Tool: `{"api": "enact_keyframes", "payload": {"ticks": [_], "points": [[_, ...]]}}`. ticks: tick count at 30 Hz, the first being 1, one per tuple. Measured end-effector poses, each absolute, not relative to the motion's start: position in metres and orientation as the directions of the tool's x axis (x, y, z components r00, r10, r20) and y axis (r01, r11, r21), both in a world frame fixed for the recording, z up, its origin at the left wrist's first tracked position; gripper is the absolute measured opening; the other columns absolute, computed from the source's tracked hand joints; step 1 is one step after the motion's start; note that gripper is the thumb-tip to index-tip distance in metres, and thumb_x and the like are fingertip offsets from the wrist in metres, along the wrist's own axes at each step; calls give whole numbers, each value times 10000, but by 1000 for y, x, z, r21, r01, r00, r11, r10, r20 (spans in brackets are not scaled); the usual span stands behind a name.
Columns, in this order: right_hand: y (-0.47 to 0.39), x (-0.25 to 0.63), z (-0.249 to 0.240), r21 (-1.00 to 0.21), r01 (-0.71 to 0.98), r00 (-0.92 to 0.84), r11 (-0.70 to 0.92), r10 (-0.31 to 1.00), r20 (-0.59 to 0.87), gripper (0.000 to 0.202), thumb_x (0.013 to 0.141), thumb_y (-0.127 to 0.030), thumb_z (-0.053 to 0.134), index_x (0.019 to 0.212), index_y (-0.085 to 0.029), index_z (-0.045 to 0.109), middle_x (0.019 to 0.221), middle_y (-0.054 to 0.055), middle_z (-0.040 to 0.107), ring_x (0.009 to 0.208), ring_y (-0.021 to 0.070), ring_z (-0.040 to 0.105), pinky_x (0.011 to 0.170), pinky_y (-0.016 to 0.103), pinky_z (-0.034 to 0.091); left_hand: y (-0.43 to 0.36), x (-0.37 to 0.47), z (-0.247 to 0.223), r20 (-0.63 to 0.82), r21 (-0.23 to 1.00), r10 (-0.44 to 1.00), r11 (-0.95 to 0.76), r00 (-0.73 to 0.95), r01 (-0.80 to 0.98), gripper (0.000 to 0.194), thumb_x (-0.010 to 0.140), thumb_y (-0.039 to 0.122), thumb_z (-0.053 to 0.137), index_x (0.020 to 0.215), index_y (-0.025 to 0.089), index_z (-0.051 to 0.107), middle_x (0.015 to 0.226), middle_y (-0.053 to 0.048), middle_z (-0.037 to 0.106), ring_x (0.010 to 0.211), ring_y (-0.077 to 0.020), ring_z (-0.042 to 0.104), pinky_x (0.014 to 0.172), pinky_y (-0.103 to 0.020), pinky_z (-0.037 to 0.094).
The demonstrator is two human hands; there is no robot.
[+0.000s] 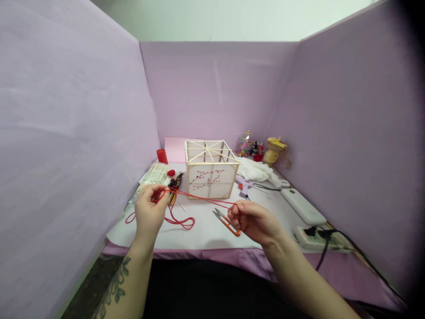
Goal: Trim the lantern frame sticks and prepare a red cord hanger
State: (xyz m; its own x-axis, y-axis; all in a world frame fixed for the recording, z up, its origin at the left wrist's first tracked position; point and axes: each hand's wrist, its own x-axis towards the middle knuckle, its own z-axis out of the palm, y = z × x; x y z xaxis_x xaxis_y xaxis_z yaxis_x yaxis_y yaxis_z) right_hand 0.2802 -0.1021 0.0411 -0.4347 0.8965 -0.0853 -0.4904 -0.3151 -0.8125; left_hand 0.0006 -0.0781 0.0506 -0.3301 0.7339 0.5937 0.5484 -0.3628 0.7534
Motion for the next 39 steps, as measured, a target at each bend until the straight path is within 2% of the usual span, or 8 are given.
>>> {"api": "enact_keyframes", "payload": {"ticks": [6,14,29,32,35,37,39], "points": [[-102,279,41,-812,-489,-438,-319,895,-88,196,660,-319,767,648,-128,722,651,62,683,519,102,553,448,200,405,-72,-10,40,567,776,738,-328,-367,539,198,802,367,638,883,188,665,861,-31,659,788,-182,612,741,-286,499],[-102,281,40,-812,-487,-431,-322,897,-98,195,661,-324,759,650,-132,724,599,43,648,493,103,538,418,203,382,-67,-17,37,551,786,731,-292,-402,546,201,788,348,632,894,183,675,886,-43,675,815,-190,630,775,-299,520],[-103,280,41,-816,-475,-424,-329,898,-115,235,639,-349,786,646,-121,729,642,65,693,504,107,564,426,204,414,-60,-27,29,539,777,727,-237,-424,583,240,812,360,590,933,171,674,924,-58,684,842,-194,630,798,-307,522],[-103,279,41,-823,-464,-414,-328,901,-125,229,627,-340,791,648,-120,733,647,68,701,498,102,556,422,201,403,-63,-27,34,522,698,798,-197,-301,689,264,792,373,598,936,175,696,999,-80,682,833,-210,629,797,-332,522],[-103,275,41,-831,-444,-404,-335,903,-148,213,616,-323,801,659,-122,744,657,69,714,488,88,549,426,191,395,-78,-14,46,385,596,921,-207,-51,776,356,725,361,680,1037,190,708,1216,-110,638,707,-180,620,751,-357,528],[-103,271,41,-837,-425,-407,-344,899,-162,215,610,-329,806,655,-127,747,650,71,717,473,82,542,412,184,370,-92,6,55,309,635,945,-291,109,716,391,768,352,660,1133,213,683,1309,-113,595,655,-147,614,715,-346,530],[-105,266,41,-845,-404,-414,-352,893,-174,218,606,-334,808,649,-129,747,645,72,717,468,77,544,417,177,362,-105,31,60,260,756,933,-357,249,549,416,845,368,593,1237,234,627,1305,-117,594,716,-154,642,669,-311,528]]}}
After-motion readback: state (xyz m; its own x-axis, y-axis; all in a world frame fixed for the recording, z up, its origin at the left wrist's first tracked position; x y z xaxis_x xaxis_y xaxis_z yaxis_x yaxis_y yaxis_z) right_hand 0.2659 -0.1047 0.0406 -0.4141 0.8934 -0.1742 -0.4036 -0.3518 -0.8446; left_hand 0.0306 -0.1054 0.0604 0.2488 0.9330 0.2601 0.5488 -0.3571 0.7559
